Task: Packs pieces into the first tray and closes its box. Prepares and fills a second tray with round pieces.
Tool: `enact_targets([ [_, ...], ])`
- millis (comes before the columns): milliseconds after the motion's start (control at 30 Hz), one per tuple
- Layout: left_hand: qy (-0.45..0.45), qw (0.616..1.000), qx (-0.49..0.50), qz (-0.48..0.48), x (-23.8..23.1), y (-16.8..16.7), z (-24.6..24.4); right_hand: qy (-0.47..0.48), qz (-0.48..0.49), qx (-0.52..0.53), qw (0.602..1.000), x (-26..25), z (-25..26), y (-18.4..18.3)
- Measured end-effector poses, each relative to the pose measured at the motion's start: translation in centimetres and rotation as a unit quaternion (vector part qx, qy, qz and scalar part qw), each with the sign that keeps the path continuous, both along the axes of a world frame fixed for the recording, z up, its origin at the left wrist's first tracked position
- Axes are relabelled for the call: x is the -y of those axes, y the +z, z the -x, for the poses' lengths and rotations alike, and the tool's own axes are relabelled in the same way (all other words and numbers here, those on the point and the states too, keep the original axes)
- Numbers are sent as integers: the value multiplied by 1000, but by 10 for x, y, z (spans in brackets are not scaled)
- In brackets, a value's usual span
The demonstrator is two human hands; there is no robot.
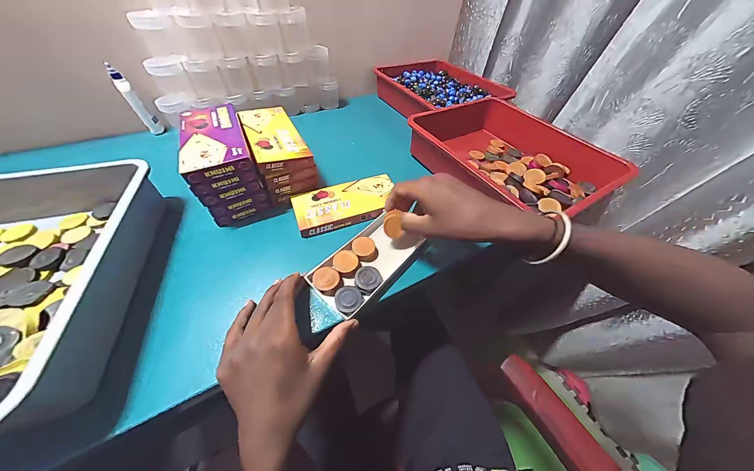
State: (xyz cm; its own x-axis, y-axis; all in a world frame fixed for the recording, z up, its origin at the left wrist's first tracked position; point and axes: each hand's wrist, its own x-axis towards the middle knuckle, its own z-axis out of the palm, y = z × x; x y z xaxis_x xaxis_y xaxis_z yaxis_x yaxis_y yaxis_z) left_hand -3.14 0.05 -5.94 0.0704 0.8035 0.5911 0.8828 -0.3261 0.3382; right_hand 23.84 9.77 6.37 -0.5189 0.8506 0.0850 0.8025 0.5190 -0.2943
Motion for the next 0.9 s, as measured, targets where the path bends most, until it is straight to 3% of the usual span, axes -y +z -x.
enact_targets([
  [233,4,1000,1,-1,0,0,-1,-71,138,-37,987,-12,21,-17],
  [600,6,1000,-1,0,0,1,-1,-159,203,-167,952,2,27,-23],
  [667,2,1000,-2,2,0,1,0,-120,154,-123,973,1,15,-12],
  [733,-2,1000,-4,5,-1,1,0,-90,-7,-8,996,-4,-12,8],
  [800,-3,1000,-6,11,0,1,1,-124,-144,93,977,-11,-50,32],
  [900,-9,1000,-4,19,0,2,2,-235,-125,203,942,-23,-120,56],
])
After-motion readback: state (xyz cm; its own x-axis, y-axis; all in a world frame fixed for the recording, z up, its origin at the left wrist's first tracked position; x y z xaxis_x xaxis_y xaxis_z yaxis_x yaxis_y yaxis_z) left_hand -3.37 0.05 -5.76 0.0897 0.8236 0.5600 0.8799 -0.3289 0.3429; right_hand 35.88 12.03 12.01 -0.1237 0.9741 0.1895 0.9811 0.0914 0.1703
